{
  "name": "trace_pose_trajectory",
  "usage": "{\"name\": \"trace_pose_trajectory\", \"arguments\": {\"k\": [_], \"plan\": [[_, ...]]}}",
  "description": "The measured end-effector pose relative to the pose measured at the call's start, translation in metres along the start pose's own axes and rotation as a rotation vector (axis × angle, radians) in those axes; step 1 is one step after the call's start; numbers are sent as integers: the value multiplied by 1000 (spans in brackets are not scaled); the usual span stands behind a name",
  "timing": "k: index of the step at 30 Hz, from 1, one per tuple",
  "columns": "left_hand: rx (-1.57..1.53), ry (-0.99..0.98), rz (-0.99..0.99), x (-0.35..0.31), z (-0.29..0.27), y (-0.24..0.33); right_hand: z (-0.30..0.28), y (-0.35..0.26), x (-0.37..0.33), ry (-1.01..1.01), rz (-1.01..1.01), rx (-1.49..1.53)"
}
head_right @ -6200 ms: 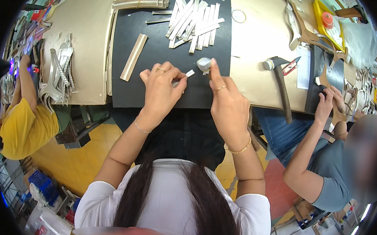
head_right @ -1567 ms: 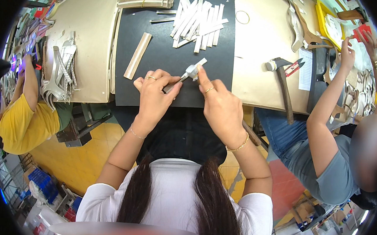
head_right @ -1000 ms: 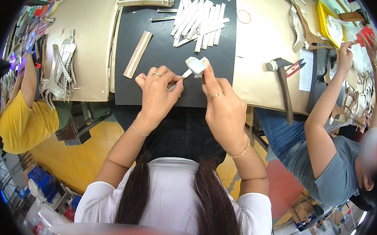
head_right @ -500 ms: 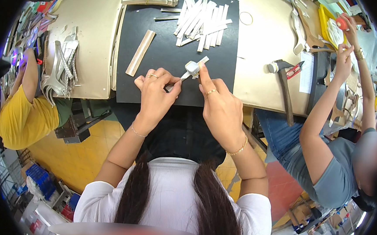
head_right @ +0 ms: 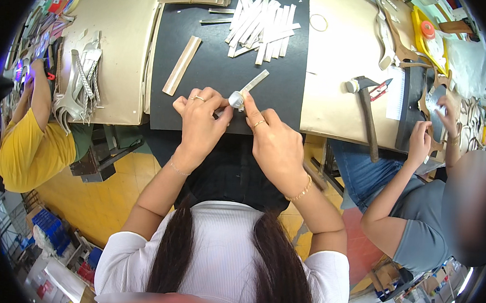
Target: The person smooths multiple small leather straps on a black mat using a handheld tool, then gathers the finished straps and briefly handles a sandal. The person works at a table in a workshop with other workers visible nearby.
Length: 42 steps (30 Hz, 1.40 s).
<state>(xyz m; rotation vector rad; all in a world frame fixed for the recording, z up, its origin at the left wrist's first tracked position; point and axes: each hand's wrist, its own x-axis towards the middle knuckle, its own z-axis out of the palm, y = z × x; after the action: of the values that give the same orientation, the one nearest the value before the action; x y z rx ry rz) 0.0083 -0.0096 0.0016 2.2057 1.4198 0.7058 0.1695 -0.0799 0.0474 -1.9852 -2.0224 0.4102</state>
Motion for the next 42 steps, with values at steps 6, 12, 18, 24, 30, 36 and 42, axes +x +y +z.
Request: {"name": "trace_pose_trajectory", "arguments": {"k": [6,12,18,24,30,36,42], "plan": [[-71,-7,-39,-8,-12,-4,-2,8,8,47,-5,28],[-58,-20,-70,-8,-9,-3,-11,-6,3,301,-72,288],[-43,28,-9,-5,-7,-3,-9,-3,10,106,-21,149],[-20,-2,-23,-8,-8,-3,-3,-11,-2,15,-24,79],[-42,19,-16,-16,-15,-6,-1,-2,4,-66,10,63],[-27,18,-45,-18,-13,-5,-14,-10,4,223,-25,248],[-39,18,-35,-13,-10,-5,-11,-4,10,22,-54,88]]}}
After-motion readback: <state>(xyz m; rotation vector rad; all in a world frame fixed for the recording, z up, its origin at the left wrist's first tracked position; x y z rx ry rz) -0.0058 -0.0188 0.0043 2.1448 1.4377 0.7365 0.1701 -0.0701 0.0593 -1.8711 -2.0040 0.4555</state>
